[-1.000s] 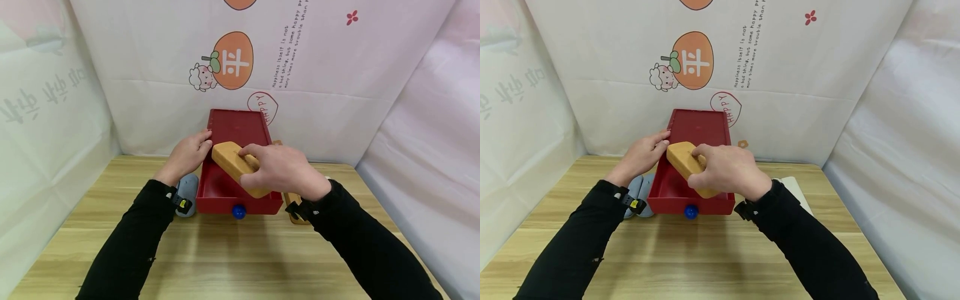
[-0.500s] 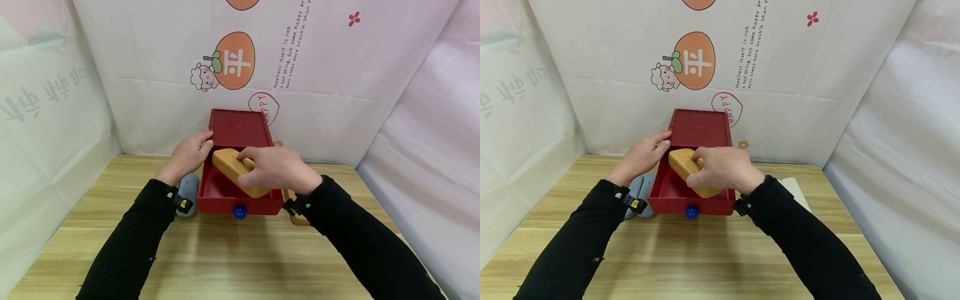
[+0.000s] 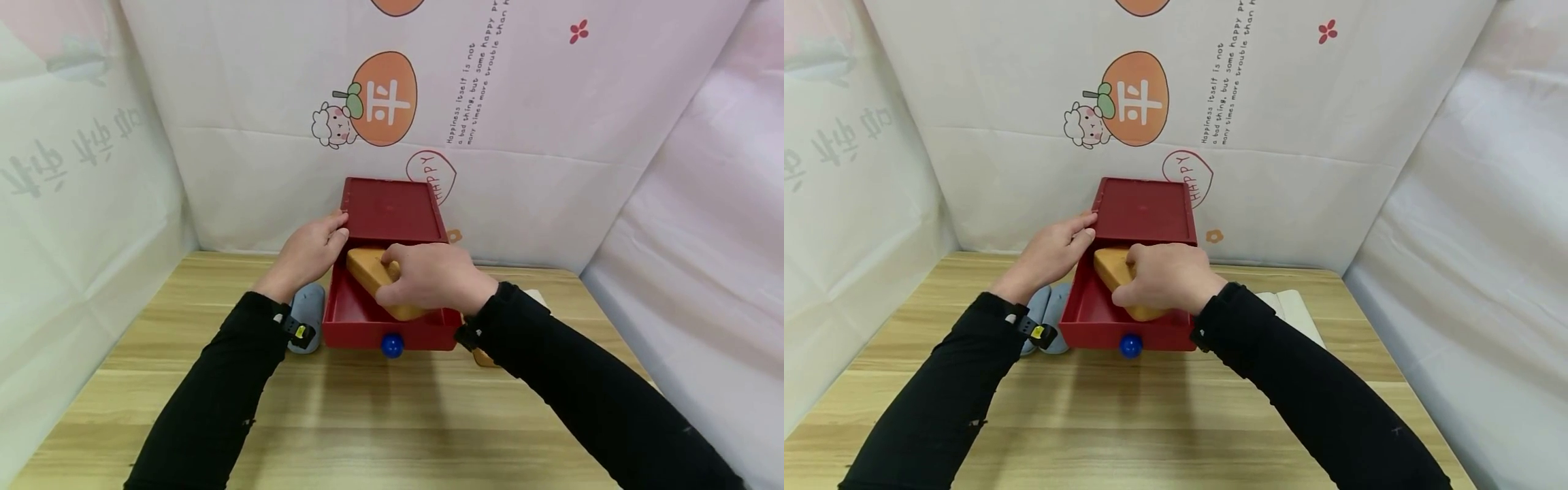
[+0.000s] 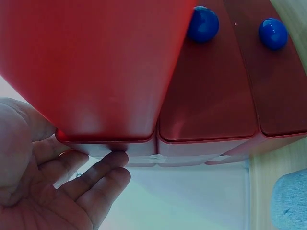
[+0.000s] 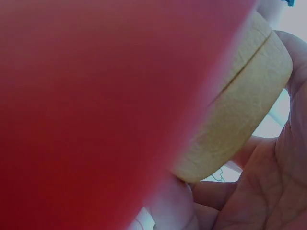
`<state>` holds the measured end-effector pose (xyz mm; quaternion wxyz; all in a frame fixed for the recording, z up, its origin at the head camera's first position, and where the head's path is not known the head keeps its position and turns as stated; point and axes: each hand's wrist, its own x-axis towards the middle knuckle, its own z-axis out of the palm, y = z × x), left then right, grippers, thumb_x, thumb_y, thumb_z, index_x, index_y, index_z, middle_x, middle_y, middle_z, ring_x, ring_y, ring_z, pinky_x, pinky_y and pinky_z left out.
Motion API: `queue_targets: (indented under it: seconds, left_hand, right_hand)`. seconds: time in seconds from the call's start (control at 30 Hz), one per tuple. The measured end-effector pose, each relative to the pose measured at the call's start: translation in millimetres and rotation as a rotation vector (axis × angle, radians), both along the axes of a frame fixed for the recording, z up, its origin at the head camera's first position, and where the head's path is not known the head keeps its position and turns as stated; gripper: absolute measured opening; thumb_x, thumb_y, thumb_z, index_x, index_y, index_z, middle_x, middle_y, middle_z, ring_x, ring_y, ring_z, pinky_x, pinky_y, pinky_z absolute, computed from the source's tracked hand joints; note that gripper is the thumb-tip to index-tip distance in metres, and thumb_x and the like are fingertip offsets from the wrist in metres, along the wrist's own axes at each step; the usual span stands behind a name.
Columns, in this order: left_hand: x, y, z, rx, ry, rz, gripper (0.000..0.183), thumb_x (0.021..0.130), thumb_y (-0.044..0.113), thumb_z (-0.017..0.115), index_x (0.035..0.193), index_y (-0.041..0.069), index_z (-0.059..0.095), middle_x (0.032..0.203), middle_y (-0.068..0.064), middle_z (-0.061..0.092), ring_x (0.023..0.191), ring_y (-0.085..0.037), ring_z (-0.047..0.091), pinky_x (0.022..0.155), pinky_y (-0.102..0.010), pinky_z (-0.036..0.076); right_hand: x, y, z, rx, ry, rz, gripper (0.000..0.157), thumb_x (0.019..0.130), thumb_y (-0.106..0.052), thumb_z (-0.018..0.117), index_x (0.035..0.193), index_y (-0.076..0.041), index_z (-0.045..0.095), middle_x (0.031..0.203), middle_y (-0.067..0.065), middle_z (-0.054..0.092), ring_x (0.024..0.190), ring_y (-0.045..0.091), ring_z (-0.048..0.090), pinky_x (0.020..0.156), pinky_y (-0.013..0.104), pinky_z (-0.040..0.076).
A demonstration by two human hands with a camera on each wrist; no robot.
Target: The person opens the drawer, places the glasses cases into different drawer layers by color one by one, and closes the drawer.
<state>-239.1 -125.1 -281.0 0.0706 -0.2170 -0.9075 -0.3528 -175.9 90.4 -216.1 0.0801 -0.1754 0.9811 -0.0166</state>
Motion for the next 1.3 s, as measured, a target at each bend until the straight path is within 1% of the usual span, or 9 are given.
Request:
queue_targets:
  seconds: [0.23,0.37,0.47,0.7,0.8,1.03,1.3]
  left_hand:
    - [2.1,2,0.7,-0.001,0.004,0.001,0.054,0.105,0.036,0.033,0.152,0.01,0.036,0.159,-0.008,0.032,0.144,-0.019,0.027,0.117,-0.042,0.026]
    - [2.7,3,1.0,0.007,-0.001,0.01,0.054,0.105,0.035,0.034,0.152,0.009,0.036,0.159,-0.008,0.032,0.144,-0.02,0.027,0.117,-0.042,0.027]
    - [2.8,3,1.4,0.008,0.001,0.012,0.055,0.104,0.035,0.035,0.152,0.008,0.037,0.159,-0.008,0.032,0.144,-0.02,0.027,0.117,-0.043,0.027]
    - [3.6,3,1.8,-0.004,0.008,0.0,0.055,0.105,0.034,0.034,0.152,0.007,0.036,0.159,-0.01,0.032,0.144,-0.022,0.028,0.117,-0.044,0.027]
    - [3.7,3,2.2,-0.006,0.005,-0.004,0.055,0.105,0.034,0.034,0.152,0.006,0.036,0.159,-0.01,0.031,0.144,-0.022,0.027,0.117,-0.045,0.027]
    - [4.7,2,1.6,-0.006,0.008,-0.001,0.055,0.105,0.035,0.033,0.152,0.007,0.036,0.159,-0.01,0.032,0.144,-0.023,0.028,0.116,-0.045,0.028]
    - [3.6,4,1.2,0.004,0.008,0.003,0.055,0.104,0.034,0.035,0.152,0.006,0.037,0.158,-0.009,0.032,0.143,-0.022,0.029,0.116,-0.044,0.029]
  right_hand:
    - [1.3,-4,-4.8,0.02,0.024,-0.021,0.061,0.079,-0.057,0.055,0.131,-0.026,0.056,0.085,-0.005,0.063,0.077,0.016,0.056,0.059,0.036,0.048]
    - [1.2,-6,-3.8,0.041,0.037,-0.021,0.06,0.08,-0.057,0.056,0.13,-0.024,0.056,0.088,-0.004,0.062,0.079,0.016,0.056,0.06,0.035,0.048]
    - [1.0,-8,-2.4,0.054,0.029,-0.025,0.06,0.08,-0.057,0.056,0.131,-0.024,0.055,0.089,-0.003,0.062,0.079,0.016,0.056,0.06,0.034,0.048]
    - [2.7,-11,-0.8,0.067,0.006,-0.024,0.05,0.082,-0.054,0.057,0.119,-0.021,0.056,0.087,-0.001,0.062,0.079,0.016,0.056,0.061,0.034,0.048]
    - [3.7,-13,-0.4,0.072,-0.014,-0.014,0.051,0.083,-0.054,0.058,0.121,-0.02,0.054,0.088,0.0,0.062,0.081,0.016,0.056,0.062,0.033,0.048]
    - [5.3,-19,0.4,0.08,-0.086,0.014,0.055,0.086,-0.052,0.06,0.125,-0.015,0.049,0.091,0.001,0.063,0.082,0.017,0.057,0.067,0.031,0.047]
    - [3.4,-27,8.3,0.131,-0.125,0.054,0.064,0.088,-0.053,0.058,0.133,-0.008,0.045,0.098,0.003,0.063,0.084,0.017,0.059,0.072,0.031,0.048]
